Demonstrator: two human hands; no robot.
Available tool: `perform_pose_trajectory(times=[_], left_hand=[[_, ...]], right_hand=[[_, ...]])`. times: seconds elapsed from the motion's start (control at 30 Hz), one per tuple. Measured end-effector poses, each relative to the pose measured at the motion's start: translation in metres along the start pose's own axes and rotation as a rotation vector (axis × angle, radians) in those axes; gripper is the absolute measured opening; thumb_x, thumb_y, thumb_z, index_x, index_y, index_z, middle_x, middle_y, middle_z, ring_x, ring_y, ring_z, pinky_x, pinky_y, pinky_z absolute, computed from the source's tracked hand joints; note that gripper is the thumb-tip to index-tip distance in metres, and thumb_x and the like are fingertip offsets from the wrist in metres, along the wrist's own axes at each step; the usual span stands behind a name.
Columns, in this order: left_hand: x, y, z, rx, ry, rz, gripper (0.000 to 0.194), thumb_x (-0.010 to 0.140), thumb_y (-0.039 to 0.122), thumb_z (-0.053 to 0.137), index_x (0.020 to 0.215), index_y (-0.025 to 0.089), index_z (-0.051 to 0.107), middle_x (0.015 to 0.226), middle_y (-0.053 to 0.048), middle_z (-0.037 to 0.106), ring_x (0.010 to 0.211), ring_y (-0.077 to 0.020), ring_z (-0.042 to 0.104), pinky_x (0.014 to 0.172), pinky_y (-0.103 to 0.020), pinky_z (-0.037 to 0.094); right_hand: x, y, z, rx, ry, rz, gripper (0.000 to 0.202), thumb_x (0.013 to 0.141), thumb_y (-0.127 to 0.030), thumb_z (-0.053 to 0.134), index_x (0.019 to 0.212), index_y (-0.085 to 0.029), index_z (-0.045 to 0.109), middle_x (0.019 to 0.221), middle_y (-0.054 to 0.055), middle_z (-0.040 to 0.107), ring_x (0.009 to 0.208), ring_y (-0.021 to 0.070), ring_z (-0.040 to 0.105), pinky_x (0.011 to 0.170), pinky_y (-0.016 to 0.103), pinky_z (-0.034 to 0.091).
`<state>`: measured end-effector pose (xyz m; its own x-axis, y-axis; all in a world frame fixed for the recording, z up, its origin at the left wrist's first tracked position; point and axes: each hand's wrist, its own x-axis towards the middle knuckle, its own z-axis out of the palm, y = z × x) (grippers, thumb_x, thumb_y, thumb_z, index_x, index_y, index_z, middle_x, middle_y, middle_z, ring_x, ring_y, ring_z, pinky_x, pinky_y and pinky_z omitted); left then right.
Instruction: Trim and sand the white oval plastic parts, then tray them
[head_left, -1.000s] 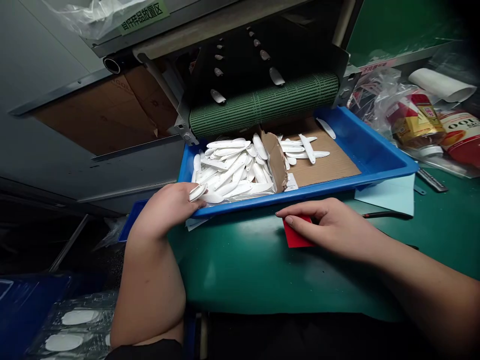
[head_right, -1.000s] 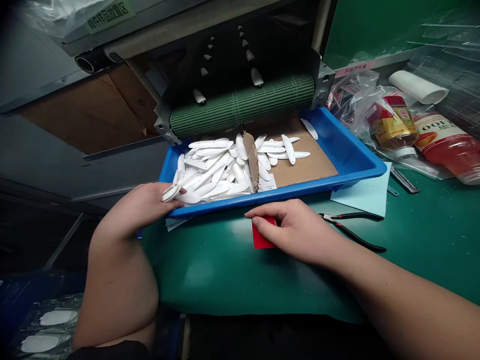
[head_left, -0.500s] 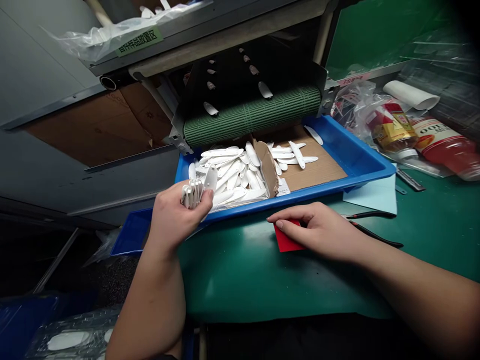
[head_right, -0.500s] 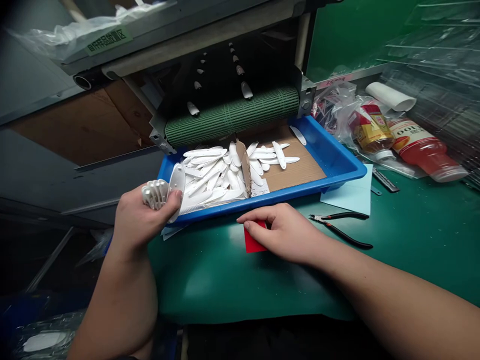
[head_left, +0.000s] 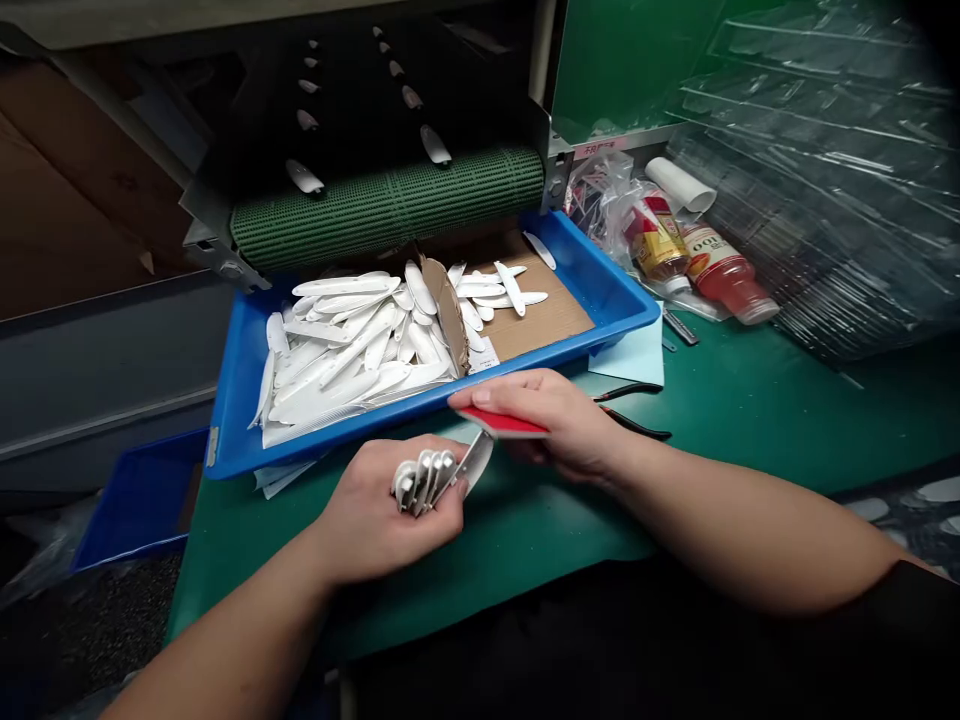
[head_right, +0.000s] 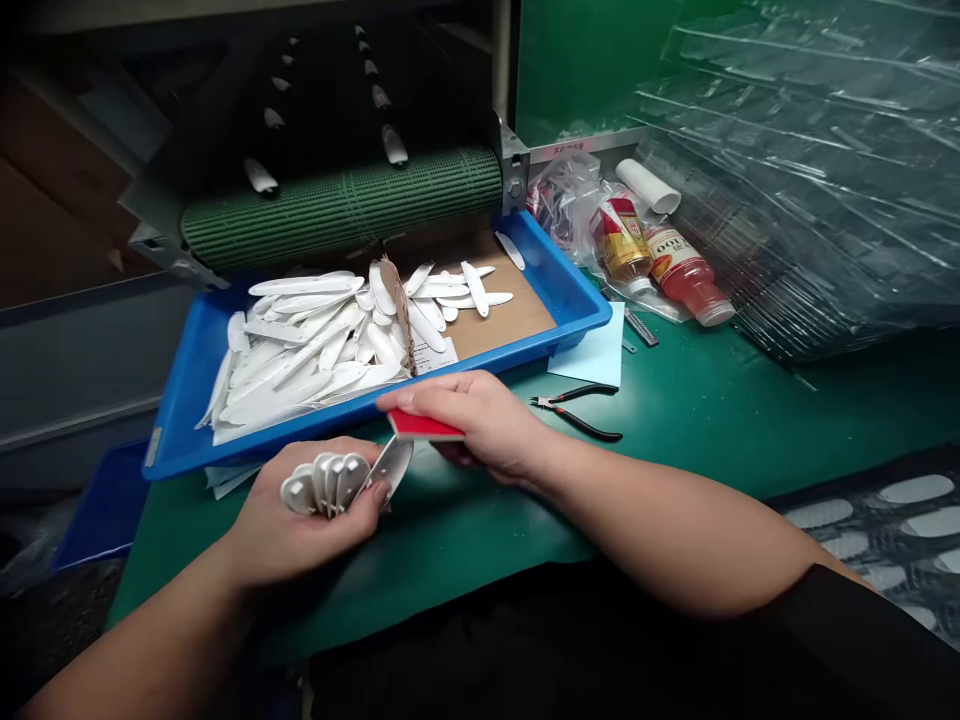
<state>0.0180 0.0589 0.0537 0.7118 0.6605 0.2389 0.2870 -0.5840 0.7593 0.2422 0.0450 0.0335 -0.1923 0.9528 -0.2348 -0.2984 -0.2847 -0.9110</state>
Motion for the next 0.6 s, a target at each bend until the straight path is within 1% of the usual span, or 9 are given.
perform_pose_trajectory(times=[0.07, 0.1, 0.23, 0.3, 0.37, 0.4, 0.5, 0.53, 0.6], left_hand=[[0.0, -0.002, -0.001, 0.073, 0.051, 0.174, 0.02, 0.082, 0.005, 0.067, 0.091, 0.023, 0.068, 0.066, 0.004, 0.066, 0.054, -0.0114, 0.06, 0.055, -0.024, 0.046], [0.0, -0.003, -0.003, 0.094, 0.068, 0.229, 0.024, 0.081, 0.003, 0.067, 0.094, 0.023, 0.068, 0.066, 0.004, 0.065, 0.055, -0.0112, 0.059, 0.055, -0.024, 0.045], [0.001, -0.009, -0.007, 0.128, 0.043, 0.34, 0.038, 0.082, 0.001, 0.068, 0.112, 0.024, 0.069, 0.067, 0.004, 0.066, 0.052, -0.0106, 0.055, 0.054, -0.025, 0.042], [0.0, -0.01, -0.008, 0.137, 0.018, 0.381, 0.044, 0.084, 0.004, 0.069, 0.122, 0.025, 0.068, 0.067, 0.004, 0.066, 0.052, -0.0118, 0.056, 0.055, -0.027, 0.043], [0.0, -0.01, -0.008, 0.144, 0.004, 0.399, 0.049, 0.086, 0.007, 0.07, 0.131, 0.026, 0.065, 0.065, 0.004, 0.066, 0.052, -0.0137, 0.059, 0.054, -0.028, 0.043], [0.0, -0.01, -0.008, 0.154, -0.008, 0.398, 0.049, 0.087, 0.008, 0.07, 0.132, 0.027, 0.065, 0.064, 0.004, 0.065, 0.051, -0.0146, 0.06, 0.054, -0.029, 0.043], [0.001, -0.011, -0.007, 0.23, -0.012, 0.414, 0.039, 0.088, 0.012, 0.072, 0.124, 0.028, 0.068, 0.063, 0.003, 0.065, 0.051, -0.0166, 0.061, 0.053, -0.032, 0.04], [0.001, -0.012, -0.007, 0.253, -0.004, 0.431, 0.037, 0.088, 0.012, 0.073, 0.122, 0.027, 0.068, 0.063, 0.003, 0.065, 0.05, -0.0165, 0.06, 0.052, -0.032, 0.039], [0.001, -0.013, -0.008, 0.294, 0.014, 0.467, 0.04, 0.089, 0.012, 0.073, 0.126, 0.026, 0.066, 0.063, 0.004, 0.064, 0.05, -0.0162, 0.058, 0.052, -0.032, 0.038]], right_hand=[[0.0, -0.001, 0.001, -0.049, 0.156, -0.074, 0.03, 0.085, -0.04, 0.079, 0.103, -0.017, 0.085, 0.06, -0.001, 0.061, 0.045, 0.0074, 0.038, 0.041, 0.022, 0.025], [-0.001, -0.002, 0.0, -0.038, 0.186, -0.108, 0.029, 0.085, -0.04, 0.078, 0.104, -0.018, 0.085, 0.06, -0.001, 0.061, 0.045, 0.0075, 0.038, 0.041, 0.022, 0.025], [-0.005, -0.007, -0.002, -0.073, -0.056, -0.027, 0.034, 0.086, -0.045, 0.079, 0.109, -0.021, 0.086, 0.072, 0.002, 0.071, 0.056, 0.0112, 0.051, 0.05, 0.023, 0.036], [-0.004, -0.008, -0.004, -0.198, 0.03, -0.064, 0.028, 0.082, -0.039, 0.083, 0.103, -0.02, 0.086, 0.084, 0.005, 0.076, 0.067, 0.0127, 0.059, 0.057, 0.023, 0.041], [-0.003, -0.008, -0.006, -0.209, 0.143, -0.131, 0.026, 0.083, -0.036, 0.08, 0.102, -0.02, 0.086, 0.086, 0.004, 0.077, 0.068, 0.0123, 0.06, 0.058, 0.022, 0.042], [-0.003, -0.009, -0.006, -0.177, 0.112, -0.13, 0.028, 0.085, -0.038, 0.078, 0.105, -0.02, 0.086, 0.086, 0.004, 0.077, 0.068, 0.0128, 0.061, 0.059, 0.022, 0.042], [-0.004, -0.013, -0.008, -0.203, -0.149, -0.028, 0.034, 0.085, -0.04, 0.076, 0.109, -0.017, 0.085, 0.084, 0.006, 0.077, 0.07, 0.0154, 0.064, 0.06, 0.024, 0.045], [-0.004, -0.014, -0.008, -0.281, -0.13, -0.027, 0.032, 0.083, -0.036, 0.078, 0.107, -0.016, 0.086, 0.083, 0.006, 0.077, 0.071, 0.0153, 0.064, 0.061, 0.023, 0.045], [-0.003, -0.017, -0.009, -0.414, 0.048, -0.108, 0.026, 0.081, -0.028, 0.078, 0.101, -0.015, 0.087, 0.082, 0.005, 0.077, 0.071, 0.0136, 0.063, 0.062, 0.022, 0.044]])
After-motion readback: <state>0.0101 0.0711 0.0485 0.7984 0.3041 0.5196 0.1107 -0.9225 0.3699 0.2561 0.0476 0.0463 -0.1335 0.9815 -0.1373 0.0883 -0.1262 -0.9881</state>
